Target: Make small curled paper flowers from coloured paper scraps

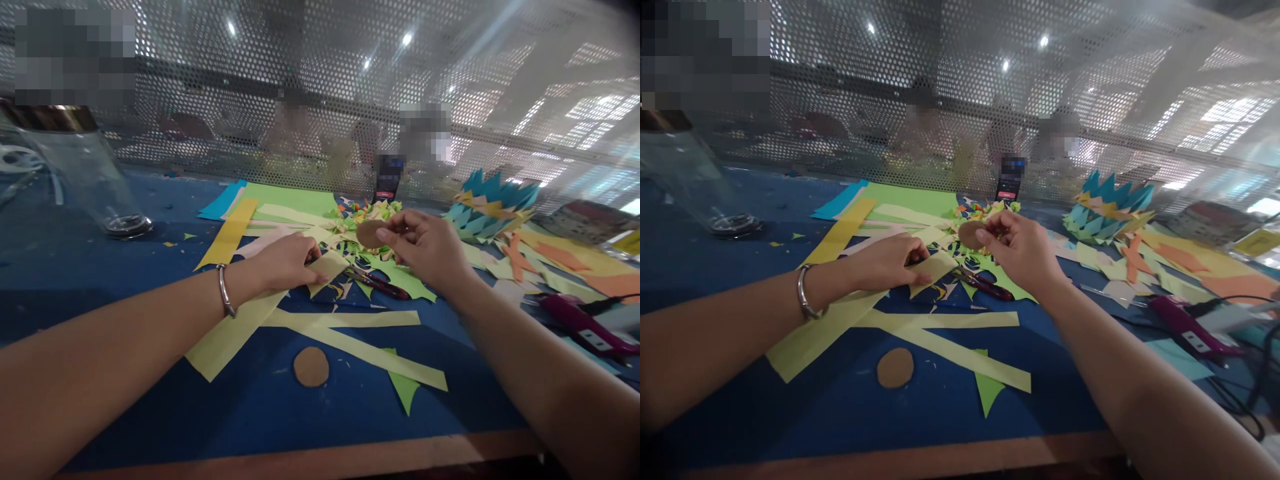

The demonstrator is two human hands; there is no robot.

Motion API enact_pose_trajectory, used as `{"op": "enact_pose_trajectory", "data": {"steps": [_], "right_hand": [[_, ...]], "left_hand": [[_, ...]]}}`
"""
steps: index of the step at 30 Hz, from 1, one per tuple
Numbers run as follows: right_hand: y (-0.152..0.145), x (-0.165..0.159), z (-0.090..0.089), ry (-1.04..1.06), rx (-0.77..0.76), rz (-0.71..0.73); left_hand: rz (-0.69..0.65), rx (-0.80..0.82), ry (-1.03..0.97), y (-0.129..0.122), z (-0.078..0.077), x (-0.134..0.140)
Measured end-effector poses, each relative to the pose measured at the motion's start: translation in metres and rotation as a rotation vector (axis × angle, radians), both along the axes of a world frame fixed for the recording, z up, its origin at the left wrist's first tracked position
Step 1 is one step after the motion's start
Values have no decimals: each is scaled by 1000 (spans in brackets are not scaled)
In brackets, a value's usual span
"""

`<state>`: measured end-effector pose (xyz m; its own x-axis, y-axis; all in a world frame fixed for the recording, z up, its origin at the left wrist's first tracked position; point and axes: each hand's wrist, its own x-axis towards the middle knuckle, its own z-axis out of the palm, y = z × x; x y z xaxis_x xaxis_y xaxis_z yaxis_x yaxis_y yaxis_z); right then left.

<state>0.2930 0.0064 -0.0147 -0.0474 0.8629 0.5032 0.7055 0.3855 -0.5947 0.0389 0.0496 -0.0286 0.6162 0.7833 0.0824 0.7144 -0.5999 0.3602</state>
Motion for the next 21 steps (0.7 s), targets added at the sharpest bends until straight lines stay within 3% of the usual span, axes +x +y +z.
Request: {"op": "enact_pose_trajectory", "data": {"steps": [6, 10, 16, 21], "right_hand": [[1, -3, -3, -40, -34, 25], [-3, -7, 0, 11, -57, 80], [-7, -15, 0, 55, -246, 248], [-8, -20, -4, 69, -385, 363]], "left_hand": [[32, -44, -111, -2, -5, 3], [70, -41, -331, 0, -5, 2], [58, -421, -615, -11, -2, 8], [31, -602, -726, -25, 7, 17]]}}
